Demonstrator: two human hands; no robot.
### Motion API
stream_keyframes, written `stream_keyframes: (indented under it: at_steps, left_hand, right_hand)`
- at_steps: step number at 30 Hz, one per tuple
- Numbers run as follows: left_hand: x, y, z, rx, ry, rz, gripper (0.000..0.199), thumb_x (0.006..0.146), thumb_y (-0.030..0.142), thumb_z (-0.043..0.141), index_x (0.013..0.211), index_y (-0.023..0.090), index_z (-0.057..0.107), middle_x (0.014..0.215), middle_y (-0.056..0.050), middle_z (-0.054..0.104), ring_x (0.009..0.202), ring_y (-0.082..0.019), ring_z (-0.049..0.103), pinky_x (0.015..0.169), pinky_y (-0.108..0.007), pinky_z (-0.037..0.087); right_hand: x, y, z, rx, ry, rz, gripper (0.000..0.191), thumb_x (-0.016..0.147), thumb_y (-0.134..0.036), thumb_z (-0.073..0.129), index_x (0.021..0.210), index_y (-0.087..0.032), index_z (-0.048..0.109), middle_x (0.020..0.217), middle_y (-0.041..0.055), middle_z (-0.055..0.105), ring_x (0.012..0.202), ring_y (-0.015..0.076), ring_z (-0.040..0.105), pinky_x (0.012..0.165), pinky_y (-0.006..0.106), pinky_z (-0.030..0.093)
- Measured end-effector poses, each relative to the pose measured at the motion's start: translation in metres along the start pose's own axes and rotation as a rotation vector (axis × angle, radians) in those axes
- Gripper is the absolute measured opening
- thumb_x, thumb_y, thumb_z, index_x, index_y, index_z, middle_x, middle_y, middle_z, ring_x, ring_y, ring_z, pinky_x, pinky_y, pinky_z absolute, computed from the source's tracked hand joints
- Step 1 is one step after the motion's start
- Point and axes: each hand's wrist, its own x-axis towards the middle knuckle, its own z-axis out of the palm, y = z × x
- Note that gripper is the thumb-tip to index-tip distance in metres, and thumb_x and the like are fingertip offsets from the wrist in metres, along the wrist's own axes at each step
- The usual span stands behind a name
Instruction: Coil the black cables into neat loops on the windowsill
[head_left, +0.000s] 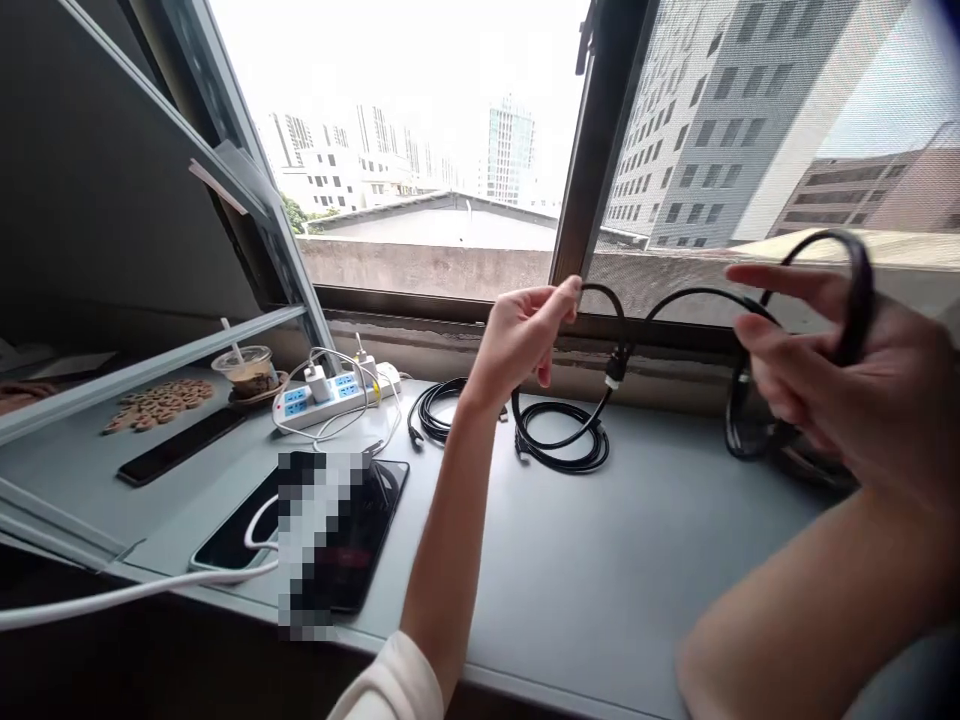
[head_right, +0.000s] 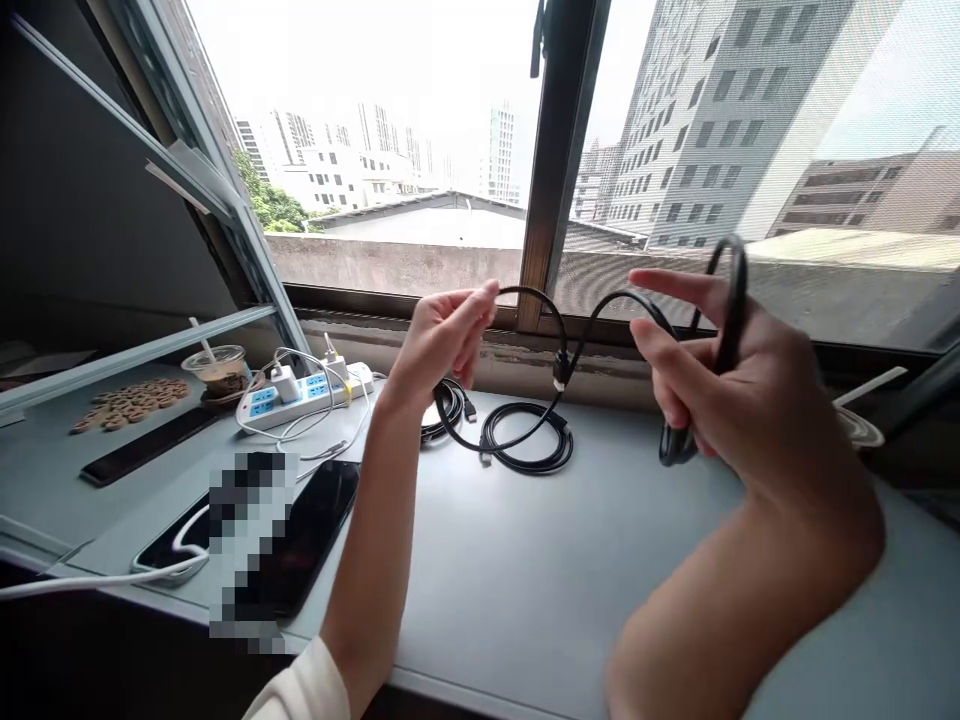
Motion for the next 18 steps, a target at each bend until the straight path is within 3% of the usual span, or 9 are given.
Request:
stream_keyframes:
  at_steps: [2,7,10,13,18]
  left_hand:
    - [0.003,0.001,-0.005,-0.105,0.150,0.072,0.035,0.087,0.036,0.049,0.058,0.017,0.050,0.036,0.008,0.035,0.026,-0.002,0.035,0.030,-0.017,0.020]
    - [0.008,0.000,-0.008,-0.279,0.659,0.262,0.036,0.090,0.038,0.043,0.059,0.020,0.043,0.034,0.009,0.029,0.024,-0.003,0.023,0.027,-0.020,0.013]
    - [0.011,0.000,-0.006,-0.348,0.839,0.312,0.037,0.094,0.034,0.033,0.059,0.021,0.034,0.032,0.010,0.025,0.024,-0.004,0.018,0.027,-0.020,0.010]
    - [0.012,0.003,-0.003,-0.409,0.870,0.295,0.032,0.093,0.031,0.030,0.063,0.021,0.031,0.033,0.010,0.025,0.024,-0.004,0.019,0.027,-0.018,0.011]
    - [0.007,0.009,0.009,-0.489,0.710,0.163,0.017,0.089,0.030,0.032,0.073,0.021,0.034,0.038,0.011,0.028,0.027,-0.005,0.022,0.029,-0.017,0.014]
  right_hand:
    - [0.010,0.010,0.006,-0.018,-0.029,0.027,0.044,0.077,-0.044,0.060,0.117,-0.027,0.060,0.041,-0.0066,0.039,0.030,0.0055,0.028,0.027,0.016,0.022]
    - [0.027,0.031,0.010,-0.112,0.123,0.101,0.034,0.076,-0.041,0.060,0.095,-0.016,0.071,0.044,-0.0022,0.044,0.037,0.0069,0.034,0.030,0.016,0.027]
    - [0.028,0.030,0.008,-0.050,0.219,0.137,0.034,0.074,-0.045,0.061,0.086,-0.015,0.070,0.044,-0.0020,0.044,0.036,0.0070,0.034,0.031,0.017,0.028]
    - [0.025,0.019,0.009,0.077,0.277,0.144,0.038,0.069,-0.048,0.065,0.085,-0.014,0.067,0.043,-0.0033,0.043,0.035,0.0057,0.033,0.031,0.016,0.025]
    - [0.018,-0.004,0.023,0.242,0.223,0.091,0.041,0.066,-0.048,0.068,0.088,-0.013,0.068,0.039,-0.0065,0.040,0.030,0.0030,0.026,0.028,0.015,0.017]
